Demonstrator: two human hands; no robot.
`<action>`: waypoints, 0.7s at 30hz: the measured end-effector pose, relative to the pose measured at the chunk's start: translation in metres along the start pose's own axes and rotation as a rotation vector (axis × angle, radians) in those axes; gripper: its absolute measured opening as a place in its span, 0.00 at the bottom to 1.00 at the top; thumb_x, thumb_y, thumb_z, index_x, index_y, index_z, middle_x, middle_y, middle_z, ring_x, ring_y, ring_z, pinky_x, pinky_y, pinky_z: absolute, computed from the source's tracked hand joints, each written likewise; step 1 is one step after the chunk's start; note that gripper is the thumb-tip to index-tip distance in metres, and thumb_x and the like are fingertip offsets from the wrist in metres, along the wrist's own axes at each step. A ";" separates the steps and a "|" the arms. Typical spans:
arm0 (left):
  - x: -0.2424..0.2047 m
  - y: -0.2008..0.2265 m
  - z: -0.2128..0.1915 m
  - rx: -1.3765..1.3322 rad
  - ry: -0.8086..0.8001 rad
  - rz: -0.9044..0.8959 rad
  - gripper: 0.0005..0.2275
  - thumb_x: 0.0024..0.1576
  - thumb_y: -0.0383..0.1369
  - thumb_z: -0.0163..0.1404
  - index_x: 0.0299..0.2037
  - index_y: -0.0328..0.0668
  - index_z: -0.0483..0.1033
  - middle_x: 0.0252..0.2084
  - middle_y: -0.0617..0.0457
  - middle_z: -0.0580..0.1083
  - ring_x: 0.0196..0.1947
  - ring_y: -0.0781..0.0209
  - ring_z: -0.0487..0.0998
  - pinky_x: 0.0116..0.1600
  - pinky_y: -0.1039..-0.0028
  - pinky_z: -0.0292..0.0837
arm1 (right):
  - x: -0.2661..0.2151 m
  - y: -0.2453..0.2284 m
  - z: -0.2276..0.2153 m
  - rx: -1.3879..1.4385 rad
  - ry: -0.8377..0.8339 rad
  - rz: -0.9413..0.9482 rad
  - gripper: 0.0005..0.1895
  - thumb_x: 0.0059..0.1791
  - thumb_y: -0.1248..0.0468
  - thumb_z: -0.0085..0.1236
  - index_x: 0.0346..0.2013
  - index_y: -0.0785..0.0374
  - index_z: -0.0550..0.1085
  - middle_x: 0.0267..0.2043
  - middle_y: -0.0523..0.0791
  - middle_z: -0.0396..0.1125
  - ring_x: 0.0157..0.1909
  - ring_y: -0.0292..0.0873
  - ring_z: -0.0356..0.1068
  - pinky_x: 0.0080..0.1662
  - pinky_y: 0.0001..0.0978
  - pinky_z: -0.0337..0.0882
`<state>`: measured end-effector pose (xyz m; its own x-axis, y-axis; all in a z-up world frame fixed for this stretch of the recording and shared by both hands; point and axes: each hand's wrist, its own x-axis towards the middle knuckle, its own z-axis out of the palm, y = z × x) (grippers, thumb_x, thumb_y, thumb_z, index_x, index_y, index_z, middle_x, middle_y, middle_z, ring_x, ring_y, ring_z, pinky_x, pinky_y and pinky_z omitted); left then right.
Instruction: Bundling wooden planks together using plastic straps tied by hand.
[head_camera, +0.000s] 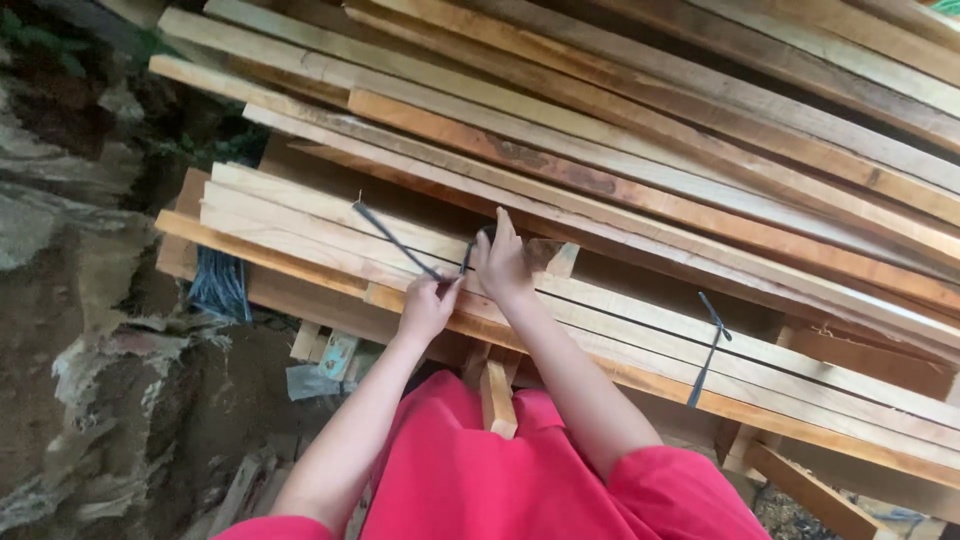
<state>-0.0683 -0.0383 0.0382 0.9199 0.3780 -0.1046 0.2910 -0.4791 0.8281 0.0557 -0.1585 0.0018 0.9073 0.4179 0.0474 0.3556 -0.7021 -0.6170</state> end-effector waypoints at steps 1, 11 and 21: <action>0.001 0.000 -0.001 0.000 0.004 0.000 0.07 0.60 0.37 0.57 0.37 0.43 0.83 0.32 0.43 0.80 0.40 0.40 0.81 0.46 0.56 0.78 | 0.001 -0.025 -0.025 0.000 -0.001 -0.004 0.27 0.55 0.62 0.48 0.66 0.73 0.63 0.58 0.67 0.67 0.51 0.67 0.73 0.47 0.63 0.76; 0.001 0.001 0.003 -0.043 -0.005 0.011 0.04 0.60 0.35 0.58 0.36 0.46 0.82 0.32 0.47 0.79 0.40 0.44 0.81 0.47 0.59 0.78 | 0.003 0.013 0.008 -0.118 -0.126 0.015 0.23 0.51 0.44 0.57 0.22 0.56 0.77 0.26 0.45 0.72 0.35 0.52 0.76 0.40 0.41 0.75; 0.013 0.025 -0.006 -0.145 0.214 -0.192 0.11 0.62 0.36 0.55 0.33 0.37 0.80 0.29 0.39 0.77 0.37 0.39 0.80 0.41 0.55 0.73 | 0.016 -0.007 -0.010 0.148 -0.151 0.191 0.16 0.49 0.49 0.62 0.17 0.43 0.75 0.18 0.37 0.70 0.31 0.43 0.76 0.35 0.31 0.74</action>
<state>-0.0503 -0.0405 0.0610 0.7715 0.6155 -0.1610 0.3989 -0.2708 0.8761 0.0703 -0.1531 0.0146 0.9070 0.3750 -0.1919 0.1341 -0.6891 -0.7122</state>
